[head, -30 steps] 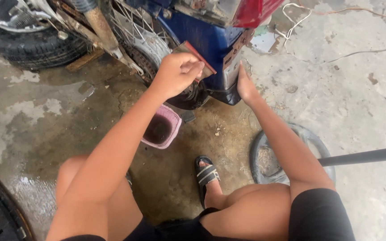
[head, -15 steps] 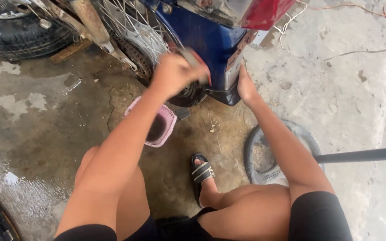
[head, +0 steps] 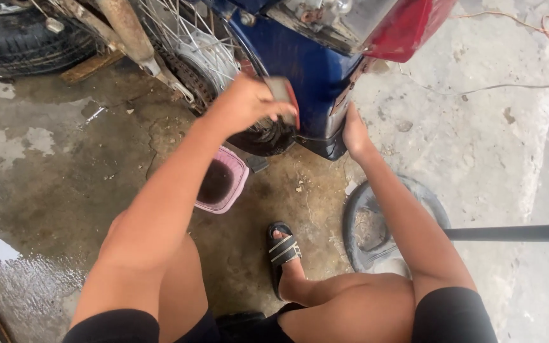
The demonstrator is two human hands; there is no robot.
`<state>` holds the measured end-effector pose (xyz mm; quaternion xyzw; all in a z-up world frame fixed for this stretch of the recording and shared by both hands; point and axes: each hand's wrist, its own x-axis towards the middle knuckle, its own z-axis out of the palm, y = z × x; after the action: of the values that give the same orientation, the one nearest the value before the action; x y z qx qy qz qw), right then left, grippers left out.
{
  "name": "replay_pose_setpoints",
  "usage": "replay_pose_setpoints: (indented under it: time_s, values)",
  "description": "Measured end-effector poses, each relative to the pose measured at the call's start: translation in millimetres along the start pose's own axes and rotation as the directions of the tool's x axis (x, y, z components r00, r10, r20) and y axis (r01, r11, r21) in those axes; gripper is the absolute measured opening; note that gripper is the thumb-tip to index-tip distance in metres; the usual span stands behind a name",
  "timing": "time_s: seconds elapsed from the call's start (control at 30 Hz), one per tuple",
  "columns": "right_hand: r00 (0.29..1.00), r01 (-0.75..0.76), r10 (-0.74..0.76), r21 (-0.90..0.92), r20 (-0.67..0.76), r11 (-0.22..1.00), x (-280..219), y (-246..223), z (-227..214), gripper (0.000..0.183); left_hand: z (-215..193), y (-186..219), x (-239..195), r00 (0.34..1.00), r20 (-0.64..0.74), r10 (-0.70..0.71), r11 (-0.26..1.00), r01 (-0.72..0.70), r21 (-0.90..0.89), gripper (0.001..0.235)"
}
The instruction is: Hand-sanding a motorcycle body panel using wet sandpaper and a bucket of water to smooth the surface.
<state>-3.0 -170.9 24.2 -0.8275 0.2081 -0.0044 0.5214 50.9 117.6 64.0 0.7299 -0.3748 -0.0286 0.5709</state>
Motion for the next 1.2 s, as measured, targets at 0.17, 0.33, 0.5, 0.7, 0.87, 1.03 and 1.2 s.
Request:
replay_pose_setpoints:
  time_s: [0.17, 0.33, 0.5, 0.7, 0.87, 1.03, 1.2]
  values:
    - [0.999, 0.041, -0.039, -0.095, 0.018, 0.995, 13.1, 20.0, -7.3, 0.077, 13.4, 5.3, 10.4, 0.979, -0.114, 0.167, 0.972, -0.183, -0.147, 0.027]
    - [0.999, -0.01, 0.011, -0.03, 0.034, 1.0, -12.3, -19.3, 0.5, 0.077, 8.0, -10.2, 2.3, 0.991, -0.004, 0.13, 0.991, -0.13, -0.009, 0.032]
    - [0.992, -0.124, 0.122, -0.173, -0.022, 0.977, -0.1, -16.8, 2.6, 0.081, 6.2, -13.9, 9.2, 0.971, -0.201, 0.127, 0.992, -0.123, 0.034, 0.065]
    - [0.996, 0.088, -0.088, -0.026, -0.017, 0.996, -12.8, -7.6, 1.6, 0.072, 20.6, -19.0, 6.1, 0.953, -0.209, 0.218, 0.974, -0.226, -0.019, 0.048]
    - [0.999, 0.051, -0.051, 0.027, -0.002, 0.998, -17.1, -14.0, 2.7, 0.074, 4.7, -11.1, 5.7, 0.965, -0.182, 0.19, 0.976, -0.206, -0.07, 0.051]
    - [0.998, 0.057, -0.057, 0.02, -0.014, 0.998, -16.7, -20.8, 3.9, 0.072, 23.9, -17.5, 2.7, 0.989, -0.094, 0.111, 0.983, -0.123, -0.139, 0.047]
    - [1.0, 0.018, -0.018, -0.018, -0.014, 1.0, -31.6, -39.0, 7.7, 0.075, 12.5, -8.4, -2.1, 0.994, -0.107, 0.028, 0.988, -0.044, -0.145, 0.061]
